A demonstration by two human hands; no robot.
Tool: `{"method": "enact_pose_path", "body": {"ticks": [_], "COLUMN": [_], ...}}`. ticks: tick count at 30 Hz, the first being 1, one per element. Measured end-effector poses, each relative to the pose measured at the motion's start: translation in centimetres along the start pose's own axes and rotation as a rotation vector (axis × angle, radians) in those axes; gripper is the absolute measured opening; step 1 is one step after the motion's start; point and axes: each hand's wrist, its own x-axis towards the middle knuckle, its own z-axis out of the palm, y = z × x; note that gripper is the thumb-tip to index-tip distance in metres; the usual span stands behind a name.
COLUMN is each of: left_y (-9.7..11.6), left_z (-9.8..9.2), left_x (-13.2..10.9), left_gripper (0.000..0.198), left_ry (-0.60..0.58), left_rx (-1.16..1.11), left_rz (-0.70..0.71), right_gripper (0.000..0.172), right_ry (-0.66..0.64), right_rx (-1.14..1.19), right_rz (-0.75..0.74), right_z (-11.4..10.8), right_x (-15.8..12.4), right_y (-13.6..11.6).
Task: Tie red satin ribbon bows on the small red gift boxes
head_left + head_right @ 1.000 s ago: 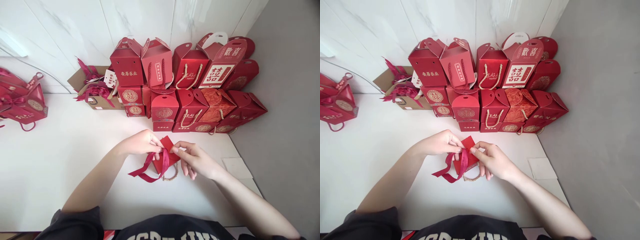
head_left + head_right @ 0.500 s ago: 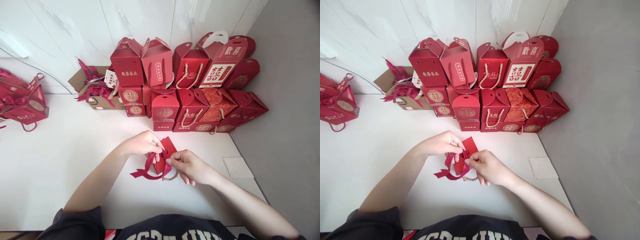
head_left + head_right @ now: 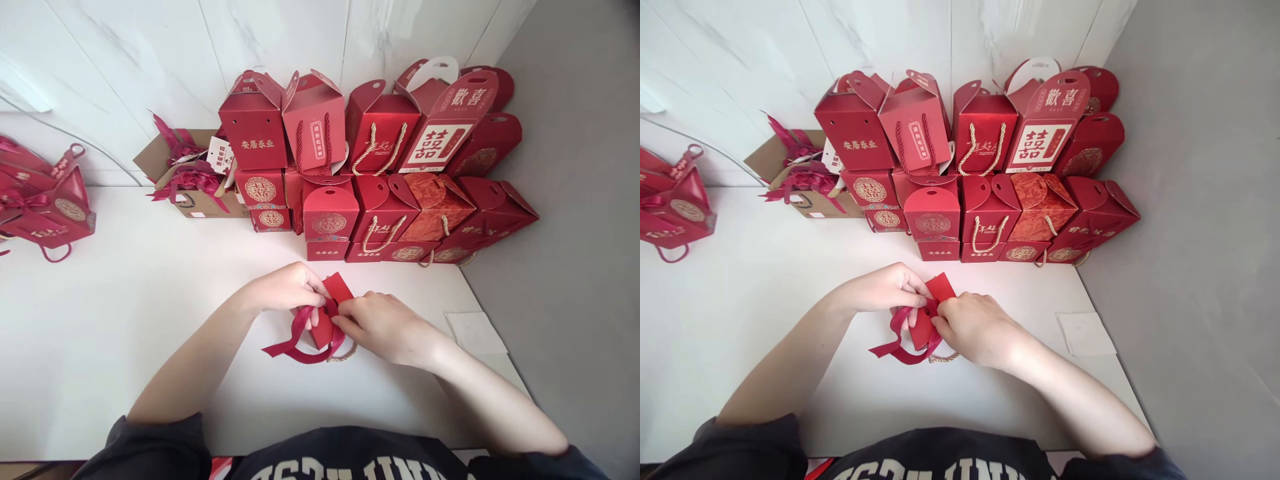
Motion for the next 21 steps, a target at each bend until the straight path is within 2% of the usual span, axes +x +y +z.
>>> {"method": "enact_pose_path", "body": {"ticks": [2, 4, 8, 12, 18, 21], "left_y": [0.0, 0.0, 0.0, 0.0, 0.1, -0.1], "left_z": [-0.1, -0.1, 0.0, 0.1, 0.2, 0.4], "left_x": [0.0, 0.1, 0.1, 0.2, -0.1, 0.0], "left_gripper": [0.022, 0.022, 0.019, 0.017, 0.013, 0.017], "left_ry": [0.0, 0.002, 0.011, 0.026, 0.033, 0.071], "left_rx": [0.004, 0.007, 0.007, 0.015, 0.08, 0.119], "left_rz": [0.004, 0.013, 0.01, 0.01, 0.015, 0.026], "right_gripper": [0.029, 0.019, 0.002, 0.006, 0.006, 0.008], "right_ry": [0.033, 0.133, 0.278, 0.314, 0.304, 0.302], "right_rx": [-0.039, -0.034, 0.056, 0.12, 0.177, 0.196], "right_rz": [0.005, -0.016, -0.193, -0.31, -0.328, -0.337], "right_z": [-0.3, -0.4, -0.2, 0.2, 0.5, 0.3], "right_x": [-0.1, -0.2, 0.3, 1.1, 1.2, 1.2], "right_y": [-0.1, 0.1, 1.2, 2.2, 2.2, 2.4]}}
